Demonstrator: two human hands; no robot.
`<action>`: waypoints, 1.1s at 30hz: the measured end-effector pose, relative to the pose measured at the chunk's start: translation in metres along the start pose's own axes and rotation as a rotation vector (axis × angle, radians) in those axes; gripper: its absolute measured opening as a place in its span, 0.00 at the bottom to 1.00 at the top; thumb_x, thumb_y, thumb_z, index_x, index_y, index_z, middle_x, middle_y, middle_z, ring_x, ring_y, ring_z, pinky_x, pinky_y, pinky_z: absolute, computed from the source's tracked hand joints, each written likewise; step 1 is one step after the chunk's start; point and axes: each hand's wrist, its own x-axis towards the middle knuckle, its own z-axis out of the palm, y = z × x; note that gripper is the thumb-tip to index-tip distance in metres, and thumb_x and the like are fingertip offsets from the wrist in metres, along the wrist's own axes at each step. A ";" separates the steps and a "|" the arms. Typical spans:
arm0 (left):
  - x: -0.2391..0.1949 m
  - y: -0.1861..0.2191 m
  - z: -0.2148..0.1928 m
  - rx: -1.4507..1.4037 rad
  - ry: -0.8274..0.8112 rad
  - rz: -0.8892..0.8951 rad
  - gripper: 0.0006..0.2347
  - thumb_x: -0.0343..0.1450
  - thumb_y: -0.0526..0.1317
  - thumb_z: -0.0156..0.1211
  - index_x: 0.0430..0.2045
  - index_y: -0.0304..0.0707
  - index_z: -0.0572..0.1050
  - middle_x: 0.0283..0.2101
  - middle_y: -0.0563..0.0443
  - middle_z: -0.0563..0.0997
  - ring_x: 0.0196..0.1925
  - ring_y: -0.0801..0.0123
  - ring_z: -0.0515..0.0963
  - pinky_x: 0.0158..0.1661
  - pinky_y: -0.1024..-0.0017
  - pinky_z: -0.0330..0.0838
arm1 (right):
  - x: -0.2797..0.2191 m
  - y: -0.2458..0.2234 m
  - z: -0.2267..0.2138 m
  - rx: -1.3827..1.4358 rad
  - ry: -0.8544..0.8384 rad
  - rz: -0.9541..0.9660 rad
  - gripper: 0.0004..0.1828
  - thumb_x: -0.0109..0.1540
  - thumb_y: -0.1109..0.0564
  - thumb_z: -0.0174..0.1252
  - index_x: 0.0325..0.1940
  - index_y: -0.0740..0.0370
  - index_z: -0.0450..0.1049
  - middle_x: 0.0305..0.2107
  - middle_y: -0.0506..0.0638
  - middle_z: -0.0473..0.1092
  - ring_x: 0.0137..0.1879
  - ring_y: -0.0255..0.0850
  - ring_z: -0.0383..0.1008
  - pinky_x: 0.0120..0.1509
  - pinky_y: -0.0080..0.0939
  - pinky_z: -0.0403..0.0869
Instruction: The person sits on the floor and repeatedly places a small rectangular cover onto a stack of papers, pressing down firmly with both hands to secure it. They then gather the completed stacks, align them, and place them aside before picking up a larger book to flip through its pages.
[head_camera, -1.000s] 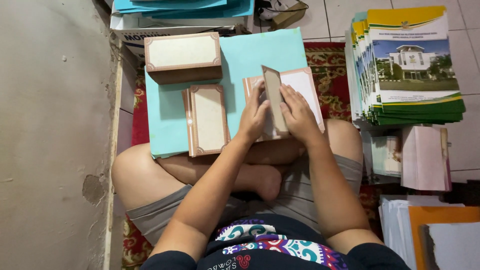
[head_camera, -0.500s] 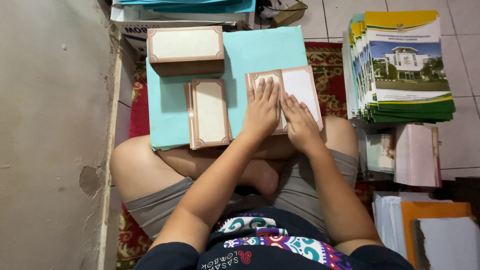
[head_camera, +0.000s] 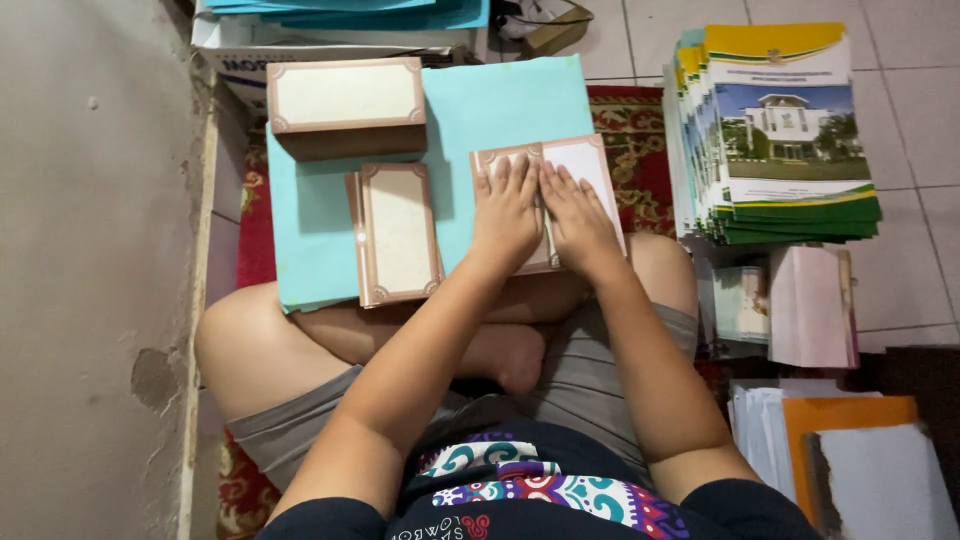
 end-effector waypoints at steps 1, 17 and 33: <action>0.006 0.000 -0.001 -0.005 0.000 0.006 0.27 0.71 0.44 0.45 0.69 0.39 0.62 0.71 0.41 0.64 0.73 0.45 0.61 0.68 0.41 0.46 | -0.007 -0.002 -0.003 -0.005 0.000 0.006 0.40 0.61 0.63 0.40 0.81 0.55 0.51 0.77 0.52 0.49 0.81 0.51 0.48 0.80 0.57 0.49; 0.018 -0.002 -0.018 -0.026 -0.084 -0.050 0.29 0.71 0.45 0.44 0.72 0.45 0.57 0.76 0.43 0.57 0.78 0.45 0.51 0.72 0.39 0.36 | 0.030 0.013 0.013 -0.055 0.005 0.032 0.39 0.63 0.60 0.42 0.81 0.63 0.49 0.76 0.59 0.49 0.80 0.54 0.48 0.79 0.59 0.49; 0.016 0.006 -0.035 -0.015 -0.149 -0.071 0.28 0.73 0.46 0.41 0.73 0.51 0.56 0.77 0.44 0.53 0.79 0.47 0.47 0.72 0.40 0.32 | 0.005 0.003 0.012 -0.016 0.032 0.042 0.35 0.67 0.59 0.38 0.80 0.61 0.50 0.77 0.57 0.48 0.80 0.55 0.48 0.79 0.59 0.49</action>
